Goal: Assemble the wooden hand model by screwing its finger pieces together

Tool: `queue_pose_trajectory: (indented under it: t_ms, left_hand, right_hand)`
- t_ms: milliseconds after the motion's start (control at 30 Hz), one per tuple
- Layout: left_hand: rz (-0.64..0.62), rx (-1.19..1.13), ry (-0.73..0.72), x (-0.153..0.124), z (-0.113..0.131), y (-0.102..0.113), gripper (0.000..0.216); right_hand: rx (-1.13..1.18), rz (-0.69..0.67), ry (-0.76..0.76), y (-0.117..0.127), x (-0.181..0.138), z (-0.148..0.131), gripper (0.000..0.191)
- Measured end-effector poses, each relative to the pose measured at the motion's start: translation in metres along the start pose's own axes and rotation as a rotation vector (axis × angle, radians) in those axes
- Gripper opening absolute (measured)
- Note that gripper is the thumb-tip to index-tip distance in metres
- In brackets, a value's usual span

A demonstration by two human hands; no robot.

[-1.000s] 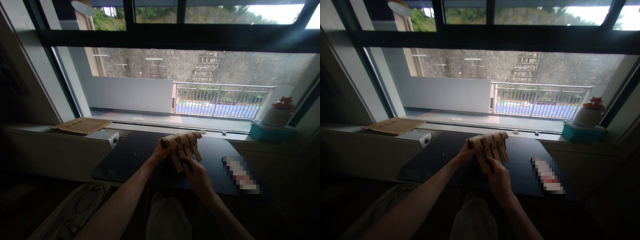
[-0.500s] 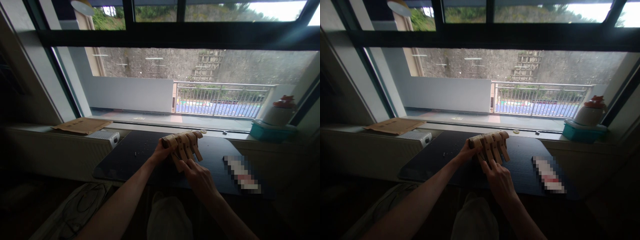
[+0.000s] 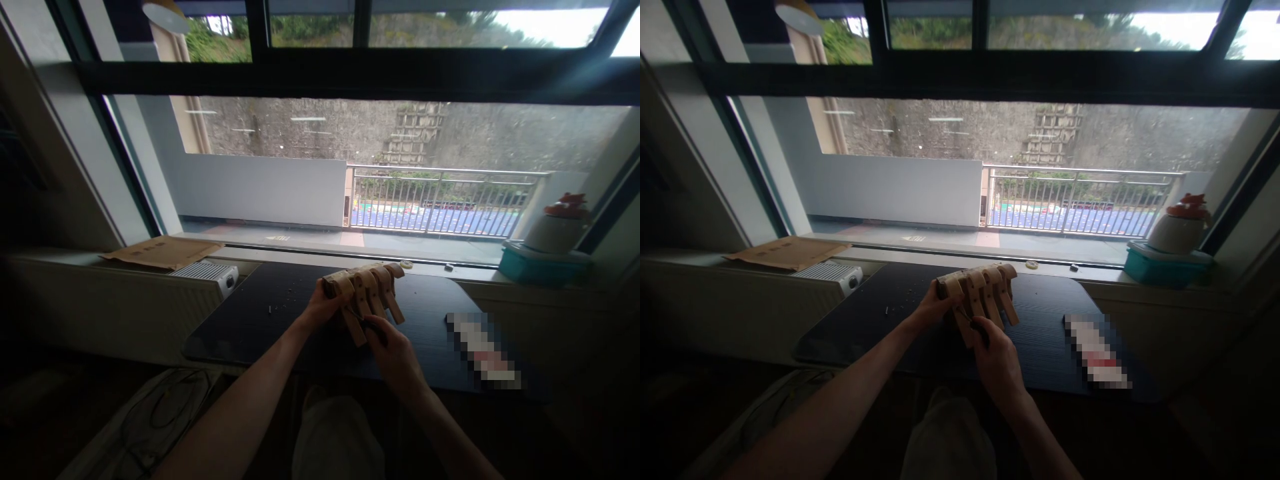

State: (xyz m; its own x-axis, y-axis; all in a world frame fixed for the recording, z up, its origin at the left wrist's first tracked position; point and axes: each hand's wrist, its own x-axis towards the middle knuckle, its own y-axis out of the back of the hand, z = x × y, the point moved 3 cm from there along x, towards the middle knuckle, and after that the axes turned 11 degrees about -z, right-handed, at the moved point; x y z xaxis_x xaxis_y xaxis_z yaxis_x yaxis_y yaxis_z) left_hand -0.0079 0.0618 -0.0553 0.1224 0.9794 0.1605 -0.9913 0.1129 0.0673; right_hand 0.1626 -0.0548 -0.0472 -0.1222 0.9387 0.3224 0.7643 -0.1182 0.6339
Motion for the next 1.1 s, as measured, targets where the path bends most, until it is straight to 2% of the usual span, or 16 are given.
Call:
queue_pose_trajectory:
  t_ms: [67,167,300,400,500,600,900,1000,1100]
  left_hand:
    - [-0.014,-0.014,-0.003,0.002,-0.003,0.0,0.065]
    - [-0.037,-0.065,-0.023,0.004,-0.006,0.0,0.067]
    - [-0.026,-0.084,-0.028,0.004,-0.006,0.0,0.067]
    - [-0.01,-0.059,-0.026,0.003,-0.005,0.0,0.067]
    - [-0.008,-0.05,-0.025,0.003,-0.005,0.0,0.067]
    - [-0.013,-0.056,-0.026,0.004,-0.005,0.0,0.067]
    - [0.002,-0.026,-0.014,0.002,-0.004,0.0,0.065]
    - [-0.001,-0.034,-0.023,0.004,-0.007,0.001,0.064]
    - [-0.012,-0.067,-0.041,0.006,-0.008,0.001,0.064]
  right_hand:
    - [-0.017,-0.012,-0.019,0.002,0.0,-0.003,0.03]
    - [-0.262,-0.036,0.014,0.006,-0.002,-0.014,0.032]
    - [-0.683,-0.07,0.185,0.009,-0.008,-0.03,0.037]
    - [-0.834,-0.074,0.289,0.007,-0.011,-0.034,0.039]
    - [-0.809,-0.059,0.29,0.005,-0.01,-0.034,0.038]
    - [-0.674,-0.054,0.222,0.005,-0.008,-0.031,0.032]
    - [0.026,0.022,0.017,0.002,0.001,-0.003,0.029]
    - [0.0,0.009,-0.007,0.003,0.001,-0.004,0.03]
    - [-0.256,-0.004,0.009,0.007,-0.004,-0.013,0.034]
